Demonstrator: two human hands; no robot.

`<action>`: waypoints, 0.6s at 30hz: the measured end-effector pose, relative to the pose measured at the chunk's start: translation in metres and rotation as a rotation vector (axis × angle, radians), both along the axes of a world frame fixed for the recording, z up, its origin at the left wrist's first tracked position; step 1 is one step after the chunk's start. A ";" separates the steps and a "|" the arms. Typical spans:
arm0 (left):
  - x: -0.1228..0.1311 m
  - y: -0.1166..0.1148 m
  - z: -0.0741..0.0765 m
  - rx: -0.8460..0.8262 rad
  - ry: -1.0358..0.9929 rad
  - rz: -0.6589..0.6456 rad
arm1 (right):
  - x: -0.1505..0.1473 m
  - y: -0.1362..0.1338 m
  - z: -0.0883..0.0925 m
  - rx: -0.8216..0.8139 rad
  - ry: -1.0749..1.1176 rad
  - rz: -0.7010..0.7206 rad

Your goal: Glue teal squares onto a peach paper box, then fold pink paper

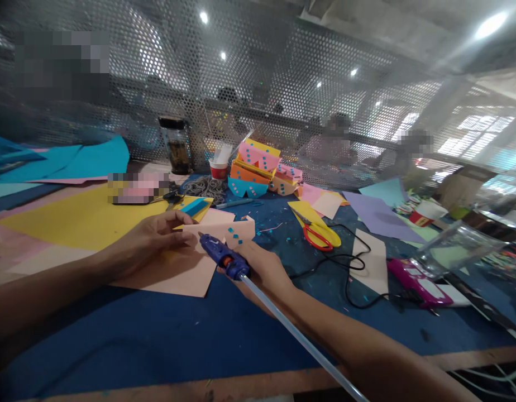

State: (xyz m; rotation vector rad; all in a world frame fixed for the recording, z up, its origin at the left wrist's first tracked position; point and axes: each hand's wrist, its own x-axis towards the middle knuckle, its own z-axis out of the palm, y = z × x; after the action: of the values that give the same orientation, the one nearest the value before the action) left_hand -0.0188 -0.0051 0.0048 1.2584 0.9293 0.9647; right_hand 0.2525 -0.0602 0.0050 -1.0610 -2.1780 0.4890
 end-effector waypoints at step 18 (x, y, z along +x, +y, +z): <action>-0.001 -0.001 0.000 0.021 0.007 -0.020 | -0.002 -0.002 0.002 -0.012 0.009 0.000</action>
State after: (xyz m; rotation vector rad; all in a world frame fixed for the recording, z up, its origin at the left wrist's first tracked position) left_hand -0.0196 -0.0061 0.0047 1.2873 0.9132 0.9571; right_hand 0.2502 -0.0625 0.0070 -1.0637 -2.1699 0.5056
